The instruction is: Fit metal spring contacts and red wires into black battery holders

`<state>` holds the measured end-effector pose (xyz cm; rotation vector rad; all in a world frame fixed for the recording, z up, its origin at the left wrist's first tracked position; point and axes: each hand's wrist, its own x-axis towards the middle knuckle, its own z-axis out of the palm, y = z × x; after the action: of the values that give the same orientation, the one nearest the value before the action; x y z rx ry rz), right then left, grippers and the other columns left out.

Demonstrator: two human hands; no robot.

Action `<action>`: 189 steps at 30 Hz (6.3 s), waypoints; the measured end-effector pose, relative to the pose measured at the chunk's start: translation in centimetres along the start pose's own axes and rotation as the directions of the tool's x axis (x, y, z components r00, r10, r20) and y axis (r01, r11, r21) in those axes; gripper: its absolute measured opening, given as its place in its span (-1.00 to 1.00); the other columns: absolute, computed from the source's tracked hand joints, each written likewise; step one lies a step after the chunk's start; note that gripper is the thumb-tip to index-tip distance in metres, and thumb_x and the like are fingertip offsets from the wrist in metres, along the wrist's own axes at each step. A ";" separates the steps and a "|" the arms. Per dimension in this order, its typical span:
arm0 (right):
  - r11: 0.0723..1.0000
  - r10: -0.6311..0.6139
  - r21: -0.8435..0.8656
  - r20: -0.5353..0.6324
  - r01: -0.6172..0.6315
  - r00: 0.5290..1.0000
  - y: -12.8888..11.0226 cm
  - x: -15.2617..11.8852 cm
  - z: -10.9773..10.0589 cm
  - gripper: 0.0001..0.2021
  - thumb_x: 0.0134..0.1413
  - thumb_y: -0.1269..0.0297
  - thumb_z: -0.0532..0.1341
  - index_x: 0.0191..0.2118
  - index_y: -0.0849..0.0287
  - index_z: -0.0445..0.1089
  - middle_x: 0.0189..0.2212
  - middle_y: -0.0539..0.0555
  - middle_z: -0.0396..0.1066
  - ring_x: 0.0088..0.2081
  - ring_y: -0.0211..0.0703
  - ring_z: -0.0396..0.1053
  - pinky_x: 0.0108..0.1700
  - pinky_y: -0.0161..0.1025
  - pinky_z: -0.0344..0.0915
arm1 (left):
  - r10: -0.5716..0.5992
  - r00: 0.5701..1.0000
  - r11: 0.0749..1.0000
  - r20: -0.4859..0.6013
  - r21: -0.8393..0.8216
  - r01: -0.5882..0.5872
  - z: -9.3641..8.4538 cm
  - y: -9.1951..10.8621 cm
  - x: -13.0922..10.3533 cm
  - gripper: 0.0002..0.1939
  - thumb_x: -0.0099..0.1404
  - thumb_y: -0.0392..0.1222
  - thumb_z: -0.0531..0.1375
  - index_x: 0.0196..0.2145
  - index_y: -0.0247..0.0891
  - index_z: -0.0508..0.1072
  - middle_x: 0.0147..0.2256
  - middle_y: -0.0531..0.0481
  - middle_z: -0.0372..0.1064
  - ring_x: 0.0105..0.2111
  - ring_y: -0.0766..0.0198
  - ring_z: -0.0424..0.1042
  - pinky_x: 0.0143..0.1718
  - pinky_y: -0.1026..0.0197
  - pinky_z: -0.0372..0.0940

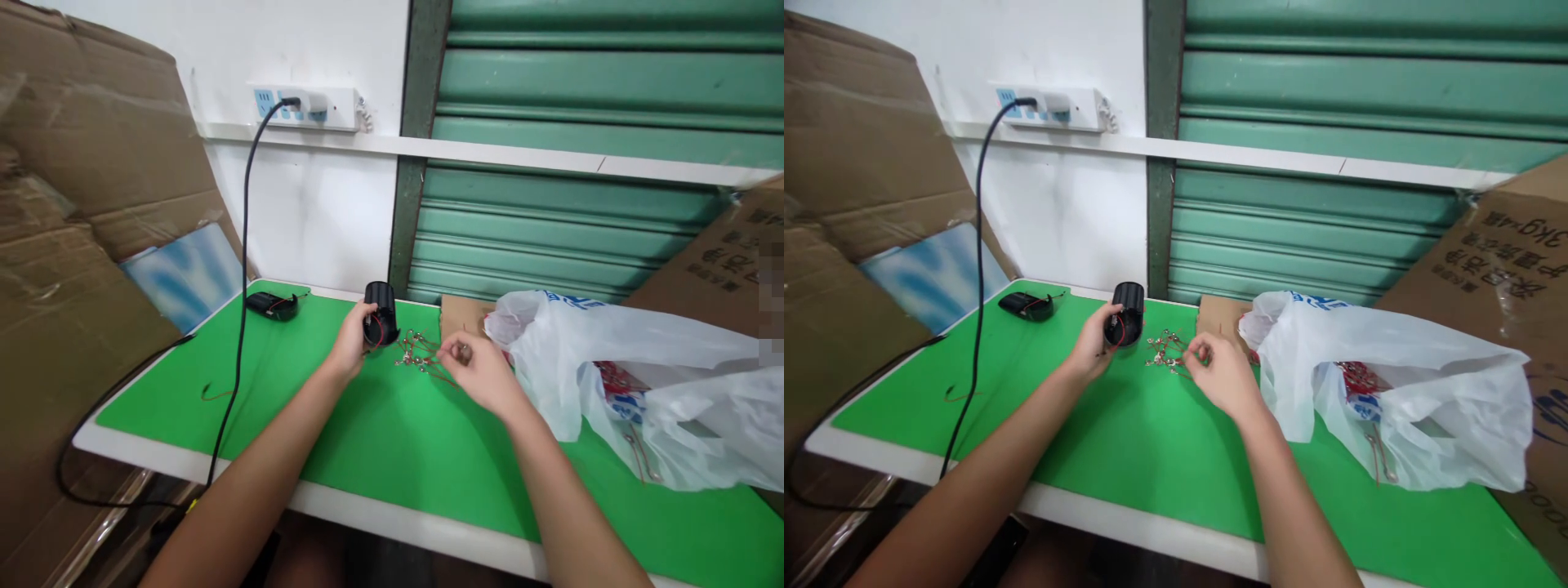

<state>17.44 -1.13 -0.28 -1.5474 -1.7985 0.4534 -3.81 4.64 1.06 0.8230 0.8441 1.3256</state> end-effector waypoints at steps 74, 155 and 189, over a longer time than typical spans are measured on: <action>0.648 0.233 0.752 -0.047 -0.119 0.971 -1.6 0.8 1.0 -0.38 -0.26 -0.04 0.49 -0.14 0.27 0.34 -0.33 0.09 0.44 -0.38 -0.28 0.36 -0.46 -0.40 0.30 | -0.418 0.817 0.892 0.397 0.012 0.451 1.0 0.1 -2.2 -0.53 0.43 -0.11 0.00 0.05 -0.51 0.48 -0.30 -0.28 0.59 -0.43 0.15 0.57 -0.46 0.22 0.43; 0.974 -0.166 0.119 -0.219 0.195 0.962 -1.6 -0.5 1.6 -0.77 0.22 0.12 0.26 -0.22 0.16 0.58 -0.36 0.04 0.46 -0.44 -0.34 0.32 -0.37 -0.35 0.24 | -0.259 0.898 0.965 0.355 0.126 0.228 1.9 -1.4 -2.8 -0.37 0.49 0.24 -0.11 0.08 -0.27 0.48 -0.38 -0.06 0.50 -0.42 0.24 0.41 -0.33 0.27 0.27; 0.960 -0.146 0.207 -0.212 0.191 0.966 -1.6 -0.5 1.7 -0.74 0.21 0.12 0.28 -0.24 0.23 0.57 -0.36 0.05 0.48 -0.45 -0.39 0.35 -0.40 -0.43 0.26 | -0.236 0.894 0.970 0.380 0.147 0.194 2.0 -1.7 -2.7 -0.32 0.43 0.33 -0.11 0.07 -0.26 0.47 -0.32 -0.08 0.50 -0.39 0.20 0.40 -0.27 0.20 0.27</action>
<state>15.12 -1.64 -0.47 -1.2262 -1.6491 0.3934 -1.41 1.76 0.59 1.0083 0.6631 0.8824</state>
